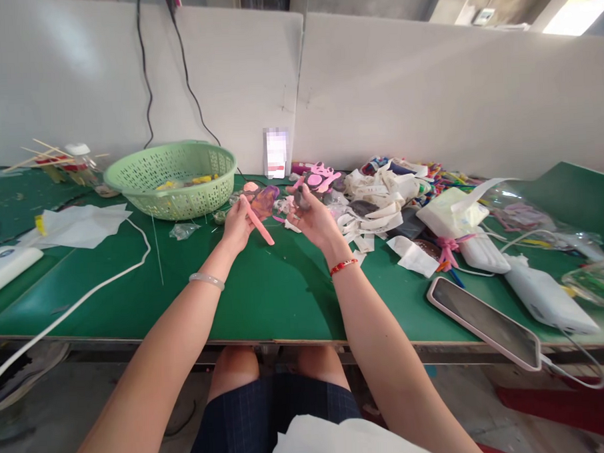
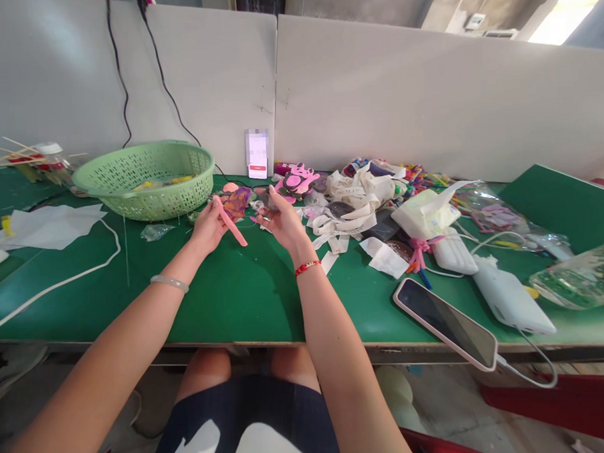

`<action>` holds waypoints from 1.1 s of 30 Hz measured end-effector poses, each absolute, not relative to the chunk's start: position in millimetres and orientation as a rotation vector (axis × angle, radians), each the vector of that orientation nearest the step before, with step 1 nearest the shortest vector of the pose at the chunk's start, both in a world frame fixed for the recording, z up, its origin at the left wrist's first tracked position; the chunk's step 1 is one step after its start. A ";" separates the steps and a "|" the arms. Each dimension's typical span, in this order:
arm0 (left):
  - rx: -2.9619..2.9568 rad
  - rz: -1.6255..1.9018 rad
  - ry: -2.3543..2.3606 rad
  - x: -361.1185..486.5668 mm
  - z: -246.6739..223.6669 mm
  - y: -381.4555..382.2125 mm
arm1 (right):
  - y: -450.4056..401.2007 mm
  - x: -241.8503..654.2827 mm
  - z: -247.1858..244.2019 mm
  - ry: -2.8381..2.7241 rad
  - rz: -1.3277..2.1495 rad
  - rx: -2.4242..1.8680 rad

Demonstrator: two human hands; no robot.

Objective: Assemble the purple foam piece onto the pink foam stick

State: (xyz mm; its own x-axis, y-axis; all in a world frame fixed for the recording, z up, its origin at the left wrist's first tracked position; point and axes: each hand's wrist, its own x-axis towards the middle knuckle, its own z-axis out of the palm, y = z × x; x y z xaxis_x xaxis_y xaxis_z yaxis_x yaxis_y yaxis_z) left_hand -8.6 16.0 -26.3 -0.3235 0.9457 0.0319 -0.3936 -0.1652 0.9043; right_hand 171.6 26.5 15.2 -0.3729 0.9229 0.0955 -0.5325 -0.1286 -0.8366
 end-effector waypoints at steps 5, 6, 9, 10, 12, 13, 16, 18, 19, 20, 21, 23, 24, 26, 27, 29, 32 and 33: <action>0.803 1.677 1.038 -6.9 -25.6 14.8 | 29.3 170.2 10.4 -0.916 1.634 -0.658; 0.807 1.672 1.031 -6.5 -25.0 14.4 | 30.2 170.2 9.5 -0.914 1.638 -0.642; 0.791 1.656 1.014 -5.6 -23.3 13.1 | 33.4 171.1 8.7 -0.918 1.610 -0.605; 0.786 1.650 1.013 -5.1 -22.7 12.6 | 34.5 171.7 8.8 -0.918 1.579 -0.613; 0.790 1.639 1.011 -3.6 -21.4 11.2 | 36.3 173.3 9.0 -0.925 1.508 -0.638; 0.802 1.633 1.008 -2.6 -20.6 10.3 | 36.9 174.2 8.9 -0.927 1.472 -0.661; 0.865 1.625 0.985 1.4 -17.3 7.2 | 37.4 176.9 7.1 -0.887 1.389 -0.787; 0.899 1.622 0.982 4.1 -14.8 5.3 | 36.9 177.7 5.2 -0.856 1.355 -0.850; 0.906 1.620 0.983 5.2 -13.7 4.5 | 36.6 177.7 4.4 -0.854 1.350 -0.856; 0.908 1.619 0.982 6.1 -12.6 3.8 | 36.3 177.3 3.7 -0.864 1.351 -0.849; 0.906 1.620 0.979 6.8 -11.8 3.3 | 36.1 176.7 3.5 -0.879 1.352 -0.837; 0.903 1.624 0.958 7.5 -10.5 2.7 | 35.7 174.8 3.9 -0.899 1.351 -0.826; 0.902 1.625 0.945 7.6 -10.1 2.6 | 35.6 173.8 4.6 -0.901 1.350 -0.828; 0.910 1.614 0.928 7.4 -9.6 2.3 | 35.4 172.3 6.3 -0.887 1.344 -0.841; 0.917 1.603 0.926 7.2 -9.4 2.2 | 35.2 171.8 7.0 -0.880 1.337 -0.849; 0.930 1.584 0.931 6.7 -9.0 1.8 | 34.7 171.2 7.6 -0.891 1.299 -0.873; 0.932 1.592 0.939 6.2 -8.5 1.4 | 32.8 170.2 6.3 -1.063 1.217 -0.947; 0.933 1.602 0.933 6.1 -8.4 1.3 | 31.8 169.4 5.6 -1.158 1.186 -0.972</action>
